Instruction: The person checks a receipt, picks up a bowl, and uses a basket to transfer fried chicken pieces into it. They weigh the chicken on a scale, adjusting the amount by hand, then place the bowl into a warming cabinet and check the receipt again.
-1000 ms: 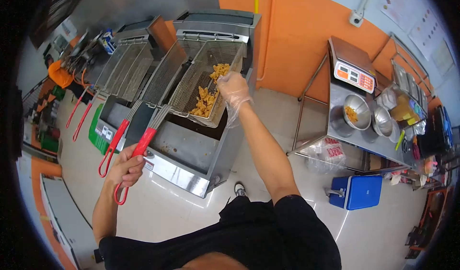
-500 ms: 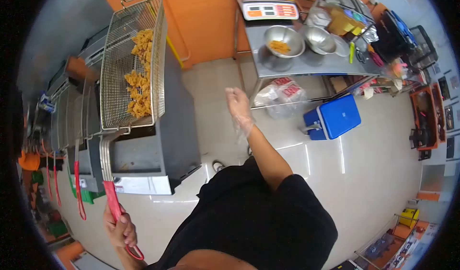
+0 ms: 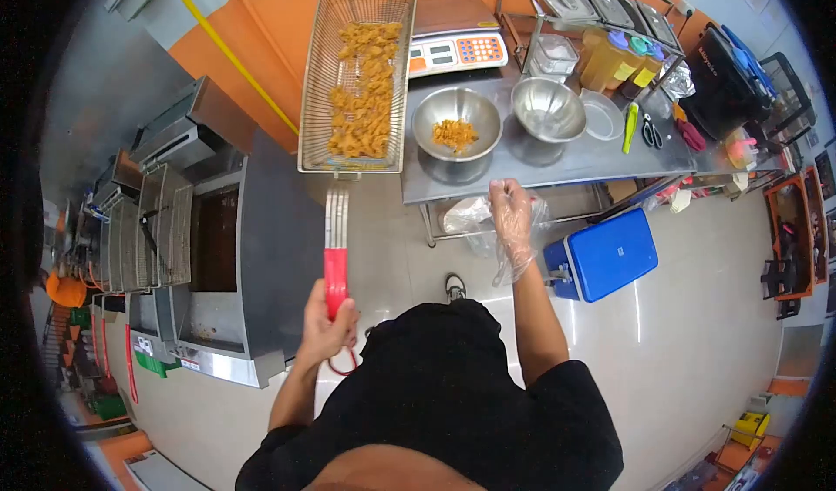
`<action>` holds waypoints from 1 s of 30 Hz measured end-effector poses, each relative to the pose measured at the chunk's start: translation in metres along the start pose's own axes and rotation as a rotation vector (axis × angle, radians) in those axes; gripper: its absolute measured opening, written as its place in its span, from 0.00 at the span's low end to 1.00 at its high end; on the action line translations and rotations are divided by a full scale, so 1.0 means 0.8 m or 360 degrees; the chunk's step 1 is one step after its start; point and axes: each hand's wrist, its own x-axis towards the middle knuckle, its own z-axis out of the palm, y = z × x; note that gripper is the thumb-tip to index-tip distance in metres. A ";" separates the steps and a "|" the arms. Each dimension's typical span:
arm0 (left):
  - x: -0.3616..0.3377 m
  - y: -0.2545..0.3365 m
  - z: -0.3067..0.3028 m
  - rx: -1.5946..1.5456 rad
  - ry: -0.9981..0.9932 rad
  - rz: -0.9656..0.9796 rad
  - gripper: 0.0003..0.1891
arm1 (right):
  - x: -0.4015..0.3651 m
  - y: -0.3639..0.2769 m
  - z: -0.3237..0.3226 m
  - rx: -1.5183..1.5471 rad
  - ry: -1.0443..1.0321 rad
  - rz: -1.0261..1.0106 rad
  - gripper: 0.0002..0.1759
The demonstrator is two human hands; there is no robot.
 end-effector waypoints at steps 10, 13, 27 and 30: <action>0.121 -0.029 0.109 -0.0040 -0.0005 0.0238 0.10 | 0.271 -0.169 0.016 -0.1097 -0.0232 -0.0778 0.24; 0.133 -0.031 0.114 -0.0054 0.0048 0.0297 0.10 | 0.213 -0.083 -0.005 -0.1182 0.0436 -0.1038 0.21; 0.046 0.043 0.096 -0.0059 0.0333 -0.0131 0.08 | 0.097 -0.004 -0.041 0.0540 -0.0028 0.0615 0.26; 0.029 0.035 0.087 -0.0045 0.0251 -0.0261 0.08 | 0.027 -0.004 -0.083 0.0489 0.0042 0.0682 0.26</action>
